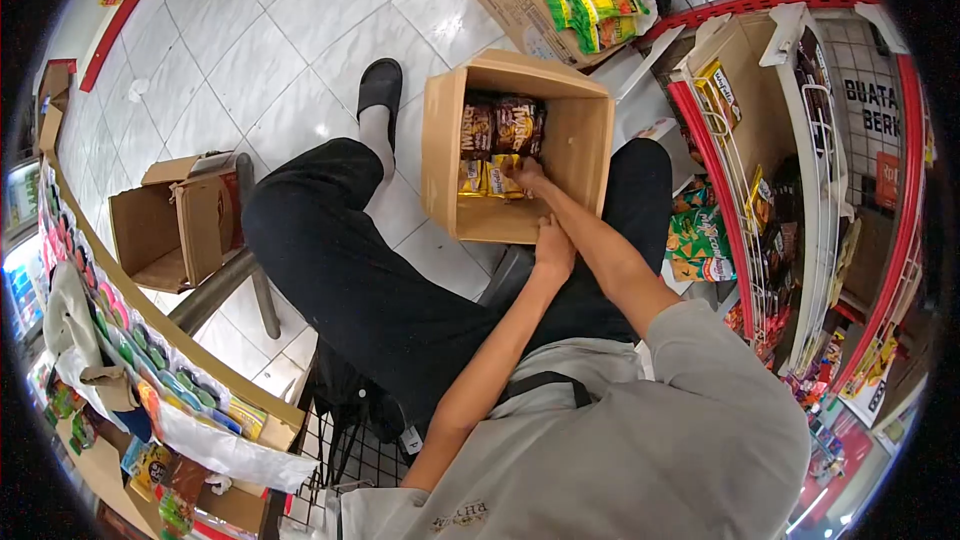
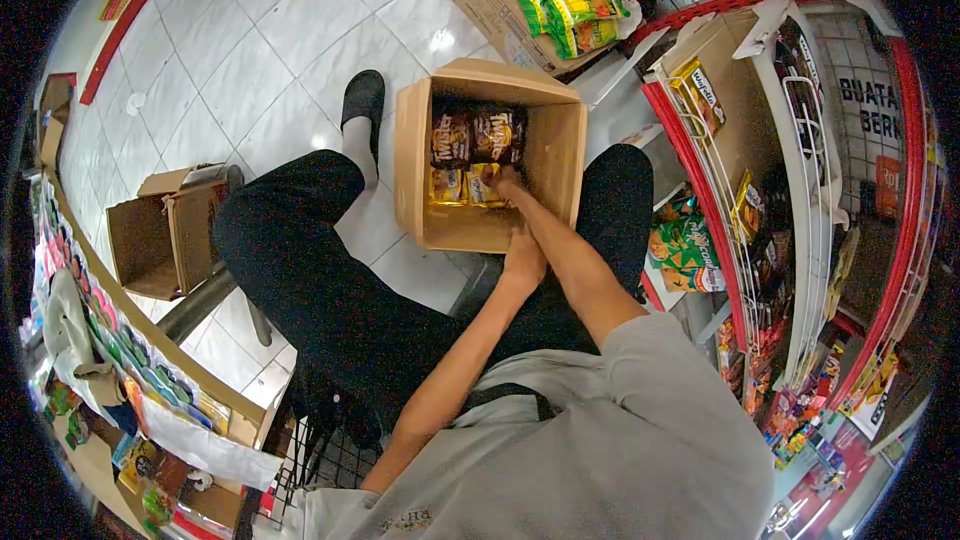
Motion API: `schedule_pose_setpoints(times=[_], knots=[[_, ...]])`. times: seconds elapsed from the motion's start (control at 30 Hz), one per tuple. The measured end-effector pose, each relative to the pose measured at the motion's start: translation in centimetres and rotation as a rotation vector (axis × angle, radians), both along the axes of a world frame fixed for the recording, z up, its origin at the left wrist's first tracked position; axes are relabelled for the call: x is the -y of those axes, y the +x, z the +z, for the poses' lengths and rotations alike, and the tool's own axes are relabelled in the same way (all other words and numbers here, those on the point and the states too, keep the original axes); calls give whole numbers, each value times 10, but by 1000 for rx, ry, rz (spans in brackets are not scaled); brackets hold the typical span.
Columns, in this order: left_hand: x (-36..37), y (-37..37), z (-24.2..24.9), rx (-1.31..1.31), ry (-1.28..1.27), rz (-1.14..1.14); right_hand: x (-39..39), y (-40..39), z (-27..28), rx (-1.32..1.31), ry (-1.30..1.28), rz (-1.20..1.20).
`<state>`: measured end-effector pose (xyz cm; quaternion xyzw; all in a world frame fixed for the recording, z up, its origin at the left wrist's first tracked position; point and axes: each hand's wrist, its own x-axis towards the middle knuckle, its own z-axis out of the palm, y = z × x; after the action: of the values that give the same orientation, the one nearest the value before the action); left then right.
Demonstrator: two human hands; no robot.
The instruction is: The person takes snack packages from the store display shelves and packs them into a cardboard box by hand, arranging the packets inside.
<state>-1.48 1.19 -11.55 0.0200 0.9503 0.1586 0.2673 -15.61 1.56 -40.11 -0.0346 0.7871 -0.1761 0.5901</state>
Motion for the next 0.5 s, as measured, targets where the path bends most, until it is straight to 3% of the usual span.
schedule_pose_setpoints(times=[0.17,0.27,0.33,0.37,0.4,0.5], knots=[[2,-7,3,33,-51,-68,-10,-5,22,237,-198,-217],[2,-3,-6,-62,11,13,6,14,16,-178,65,-16],[3,2,-18,-69,154,112,18,15,36,-305,52,160],[4,-1,-32,-44,267,156,23,16,54,-354,15,245],[-8,6,-81,-58,362,225,28,18,80,-405,-22,305],[-6,10,-159,-724,164,39,16,19,193,-504,-166,284]])
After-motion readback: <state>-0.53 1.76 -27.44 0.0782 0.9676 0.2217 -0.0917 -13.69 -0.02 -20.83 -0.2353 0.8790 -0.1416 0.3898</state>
